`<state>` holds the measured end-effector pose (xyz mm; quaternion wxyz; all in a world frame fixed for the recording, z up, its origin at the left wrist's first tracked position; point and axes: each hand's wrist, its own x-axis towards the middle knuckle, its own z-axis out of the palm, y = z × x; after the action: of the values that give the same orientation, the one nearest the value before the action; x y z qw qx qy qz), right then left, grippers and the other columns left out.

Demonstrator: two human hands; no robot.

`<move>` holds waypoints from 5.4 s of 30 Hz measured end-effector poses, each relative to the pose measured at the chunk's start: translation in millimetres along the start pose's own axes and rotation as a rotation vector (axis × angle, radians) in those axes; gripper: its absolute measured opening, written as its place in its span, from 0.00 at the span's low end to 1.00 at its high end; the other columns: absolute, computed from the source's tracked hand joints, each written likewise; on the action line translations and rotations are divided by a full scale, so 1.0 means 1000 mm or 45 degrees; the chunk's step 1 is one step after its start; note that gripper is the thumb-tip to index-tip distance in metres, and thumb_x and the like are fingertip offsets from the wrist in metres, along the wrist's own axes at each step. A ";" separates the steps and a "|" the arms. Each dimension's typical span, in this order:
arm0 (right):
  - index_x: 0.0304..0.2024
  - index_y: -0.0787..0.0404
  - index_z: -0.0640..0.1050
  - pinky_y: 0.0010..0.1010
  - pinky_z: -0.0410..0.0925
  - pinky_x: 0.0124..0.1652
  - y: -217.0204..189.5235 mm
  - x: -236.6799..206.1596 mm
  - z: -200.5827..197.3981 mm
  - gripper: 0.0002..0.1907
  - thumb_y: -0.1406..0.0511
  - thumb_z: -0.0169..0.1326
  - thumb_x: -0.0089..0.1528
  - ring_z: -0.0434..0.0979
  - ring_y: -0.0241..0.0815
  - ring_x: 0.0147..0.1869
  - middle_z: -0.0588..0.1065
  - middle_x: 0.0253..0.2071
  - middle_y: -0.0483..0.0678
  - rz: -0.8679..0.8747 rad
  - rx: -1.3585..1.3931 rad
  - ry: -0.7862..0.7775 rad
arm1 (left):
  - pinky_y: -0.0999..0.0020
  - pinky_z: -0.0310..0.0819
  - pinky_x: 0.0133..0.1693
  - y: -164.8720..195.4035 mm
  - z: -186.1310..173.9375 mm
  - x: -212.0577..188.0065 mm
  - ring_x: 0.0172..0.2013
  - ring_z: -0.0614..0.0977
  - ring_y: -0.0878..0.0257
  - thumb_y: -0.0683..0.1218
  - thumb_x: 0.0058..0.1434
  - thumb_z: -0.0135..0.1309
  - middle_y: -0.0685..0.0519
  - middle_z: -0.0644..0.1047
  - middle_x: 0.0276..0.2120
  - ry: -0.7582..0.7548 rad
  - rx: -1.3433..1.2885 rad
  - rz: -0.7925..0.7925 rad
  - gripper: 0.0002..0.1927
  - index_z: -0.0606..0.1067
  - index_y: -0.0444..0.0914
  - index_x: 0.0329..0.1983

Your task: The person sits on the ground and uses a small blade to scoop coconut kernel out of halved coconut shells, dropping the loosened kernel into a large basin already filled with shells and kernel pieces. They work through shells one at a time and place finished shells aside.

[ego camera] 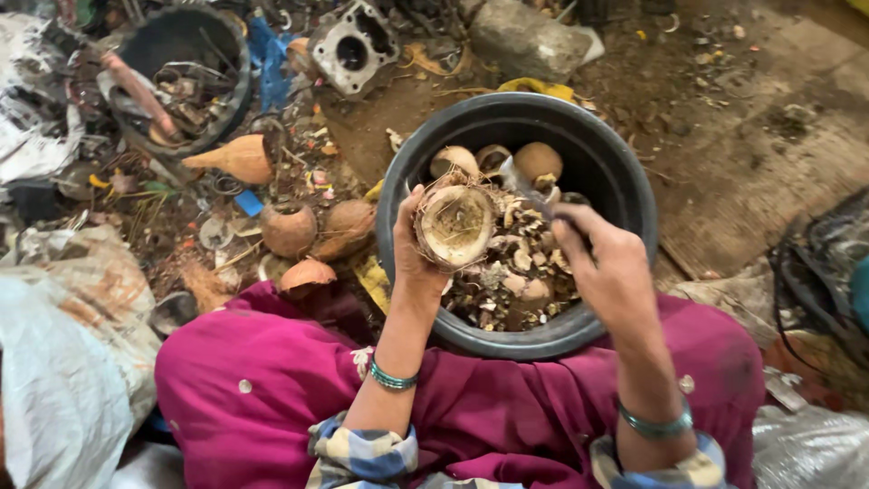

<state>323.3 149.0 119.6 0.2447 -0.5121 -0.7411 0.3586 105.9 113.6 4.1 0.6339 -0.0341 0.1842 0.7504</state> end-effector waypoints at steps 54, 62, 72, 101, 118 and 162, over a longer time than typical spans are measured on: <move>0.46 0.56 0.81 0.39 0.71 0.33 -0.007 -0.019 0.018 0.11 0.58 0.55 0.67 0.82 0.49 0.35 0.81 0.30 0.52 -0.078 -0.346 -0.104 | 0.59 0.81 0.35 -0.010 -0.014 -0.007 0.33 0.84 0.54 0.60 0.75 0.41 0.38 0.82 0.38 -0.023 0.832 0.288 0.31 0.79 0.27 0.50; 0.52 0.52 0.81 0.41 0.72 0.36 -0.015 -0.019 0.003 0.13 0.63 0.57 0.64 0.80 0.54 0.39 0.78 0.40 0.49 -0.422 -0.440 0.066 | 0.59 0.81 0.48 -0.001 -0.009 0.005 0.44 0.84 0.56 0.68 0.74 0.36 0.43 0.81 0.45 -0.134 0.462 -0.215 0.37 0.71 0.30 0.59; 0.49 0.57 0.81 0.43 0.70 0.39 0.001 -0.013 -0.004 0.10 0.63 0.58 0.65 0.79 0.56 0.41 0.78 0.38 0.52 -0.353 -0.440 0.208 | 0.57 0.78 0.58 0.001 -0.003 -0.006 0.56 0.82 0.54 0.57 0.70 0.46 0.43 0.77 0.57 -0.315 0.298 -0.199 0.30 0.67 0.33 0.68; 0.61 0.67 0.78 0.21 0.60 0.34 0.049 -0.002 0.084 0.22 0.65 0.62 0.66 0.65 0.28 0.35 0.75 0.40 0.41 0.379 1.408 -0.173 | 0.55 0.66 0.71 -0.016 0.002 -0.021 0.71 0.69 0.50 0.60 0.75 0.46 0.41 0.66 0.70 -0.596 0.429 0.263 0.31 0.65 0.31 0.66; 0.61 0.55 0.79 0.37 0.72 0.29 0.003 0.003 0.039 0.21 0.63 0.62 0.65 0.77 0.37 0.30 0.80 0.35 0.51 0.399 0.245 -0.070 | 0.54 0.80 0.54 -0.025 -0.010 -0.015 0.51 0.84 0.52 0.59 0.71 0.48 0.41 0.80 0.53 -0.195 0.091 -0.449 0.30 0.73 0.30 0.62; 0.46 0.51 0.83 0.32 0.75 0.36 -0.012 -0.035 0.011 0.16 0.72 0.55 0.57 0.85 0.41 0.36 0.83 0.34 0.44 -0.460 -0.397 -0.291 | 0.42 0.77 0.59 -0.010 -0.013 -0.019 0.58 0.80 0.44 0.64 0.76 0.43 0.33 0.76 0.55 -0.642 0.524 0.338 0.33 0.73 0.29 0.58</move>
<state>321.0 111.0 122.5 0.1375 -0.3591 -0.8897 0.2460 116.5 93.0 -5.2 0.5499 0.3050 0.1720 0.7583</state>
